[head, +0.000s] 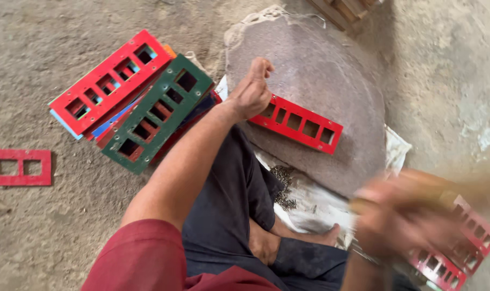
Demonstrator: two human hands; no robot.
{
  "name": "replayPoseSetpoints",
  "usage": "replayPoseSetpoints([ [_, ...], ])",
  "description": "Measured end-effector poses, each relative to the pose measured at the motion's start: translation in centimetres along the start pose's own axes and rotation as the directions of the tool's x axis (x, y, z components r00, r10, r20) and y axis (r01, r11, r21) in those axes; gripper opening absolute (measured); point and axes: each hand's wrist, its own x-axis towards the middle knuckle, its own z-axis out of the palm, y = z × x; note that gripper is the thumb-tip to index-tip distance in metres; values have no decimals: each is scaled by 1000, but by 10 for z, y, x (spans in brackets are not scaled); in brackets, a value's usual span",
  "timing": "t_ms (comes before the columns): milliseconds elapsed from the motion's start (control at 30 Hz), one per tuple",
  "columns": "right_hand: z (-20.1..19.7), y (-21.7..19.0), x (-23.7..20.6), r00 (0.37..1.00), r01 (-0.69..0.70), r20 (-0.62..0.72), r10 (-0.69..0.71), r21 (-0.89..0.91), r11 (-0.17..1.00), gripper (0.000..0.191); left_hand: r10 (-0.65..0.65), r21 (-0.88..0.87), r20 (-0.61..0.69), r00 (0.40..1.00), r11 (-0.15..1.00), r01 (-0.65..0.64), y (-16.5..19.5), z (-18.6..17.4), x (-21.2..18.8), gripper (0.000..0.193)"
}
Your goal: The person sits on the floor and uses a hammer to drive nails into red and green wooden frames placed on a cushion. They repeatedly pick up frames, position them, hammer nails, and stack the completed frames.
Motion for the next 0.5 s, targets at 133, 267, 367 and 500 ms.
replayPoseSetpoints([
  [133, 7, -4, -7, 922, 208, -347, -173, 68, 976, 33, -8, 59, 1, 1000, 998, 8, -8, 4, -1, 43],
  [267, 92, 11, -60, 920, 390, 187, -343, -397, 831, 12, -22, 89, 19, 1000, 996, 20, -14, 6, -2, 42],
  [367, 100, 16, -67, 824, -173, 490, 283, -258, 951, 62, 71, 94, -18, 997, 993, -69, -16, 7, -3, 45],
  [500, 74, 8, -57, 937, 46, 349, 29, -205, 978, 62, 28, 45, 3, 1000, 999, -28, -15, 10, -3, 42],
])
